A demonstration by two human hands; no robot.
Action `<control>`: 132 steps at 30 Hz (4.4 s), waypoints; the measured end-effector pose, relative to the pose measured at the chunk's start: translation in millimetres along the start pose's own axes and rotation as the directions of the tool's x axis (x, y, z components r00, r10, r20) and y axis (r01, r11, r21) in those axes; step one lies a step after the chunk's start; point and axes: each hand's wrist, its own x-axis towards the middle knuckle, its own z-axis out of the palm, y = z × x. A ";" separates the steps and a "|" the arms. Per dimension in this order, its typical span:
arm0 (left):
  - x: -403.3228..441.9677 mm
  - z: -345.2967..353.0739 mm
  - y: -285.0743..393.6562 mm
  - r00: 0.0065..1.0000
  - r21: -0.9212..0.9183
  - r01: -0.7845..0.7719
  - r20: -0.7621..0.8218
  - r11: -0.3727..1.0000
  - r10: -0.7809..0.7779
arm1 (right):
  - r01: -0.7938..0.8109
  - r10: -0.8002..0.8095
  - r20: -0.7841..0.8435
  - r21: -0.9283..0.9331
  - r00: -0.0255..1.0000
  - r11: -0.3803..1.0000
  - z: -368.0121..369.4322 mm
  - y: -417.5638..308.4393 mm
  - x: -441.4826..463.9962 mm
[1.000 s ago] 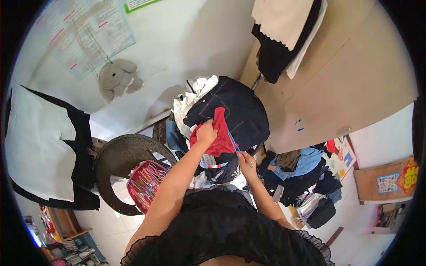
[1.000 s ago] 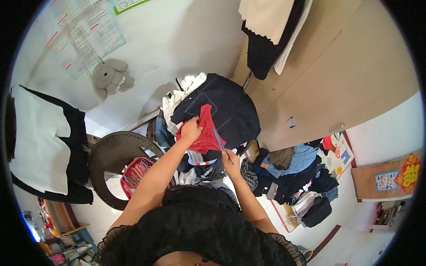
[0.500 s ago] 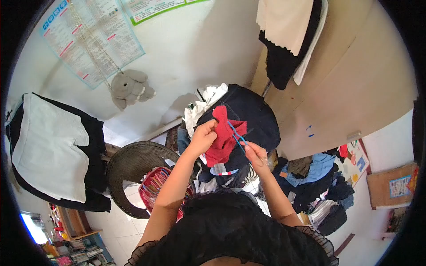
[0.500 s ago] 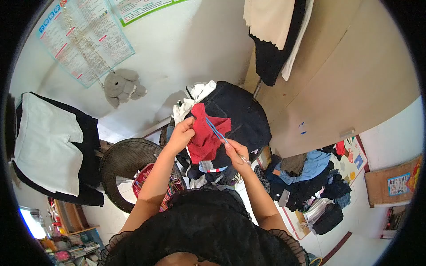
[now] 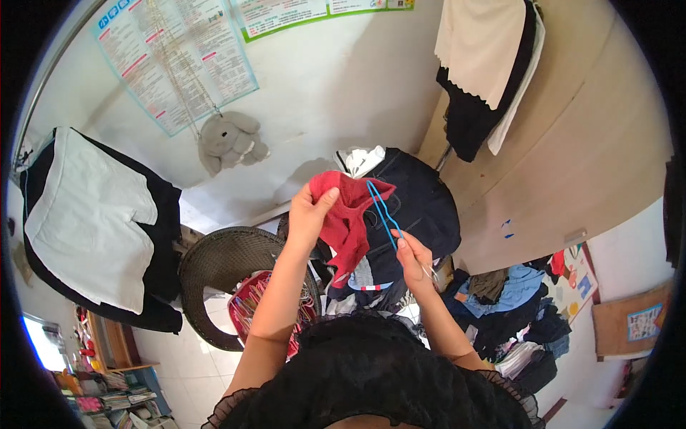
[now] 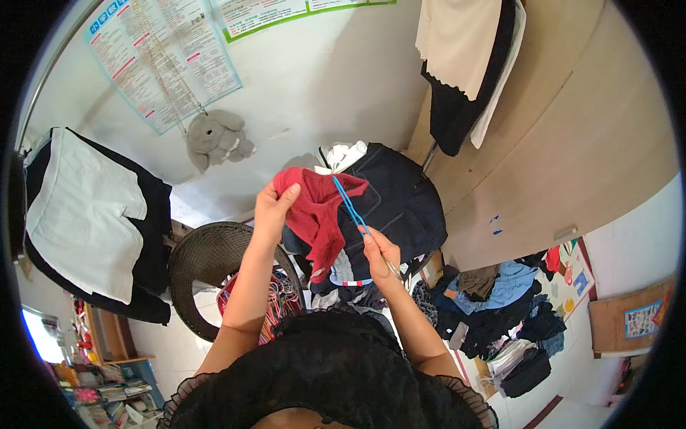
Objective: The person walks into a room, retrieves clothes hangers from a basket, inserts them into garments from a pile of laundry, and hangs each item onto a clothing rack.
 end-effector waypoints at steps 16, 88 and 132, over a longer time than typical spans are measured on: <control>-31.1 17.8 61.7 0.889 0.690 -0.224 0.435 0.689 -0.146 | -0.225 0.198 0.161 0.171 0.967 0.959 19.6 -43.8 19.2; 5.2 42.1 132.5 0.662 0.722 -0.669 0.469 0.179 0.585 | 0.650 -0.320 0.566 -0.678 0.760 0.343 -80.3 -213.5 83.0; -73.7 -81.9 -108.2 0.924 0.050 0.336 -0.211 0.941 -0.319 | -0.026 -0.793 -0.289 -0.945 0.536 0.327 -151.5 -331.8 378.0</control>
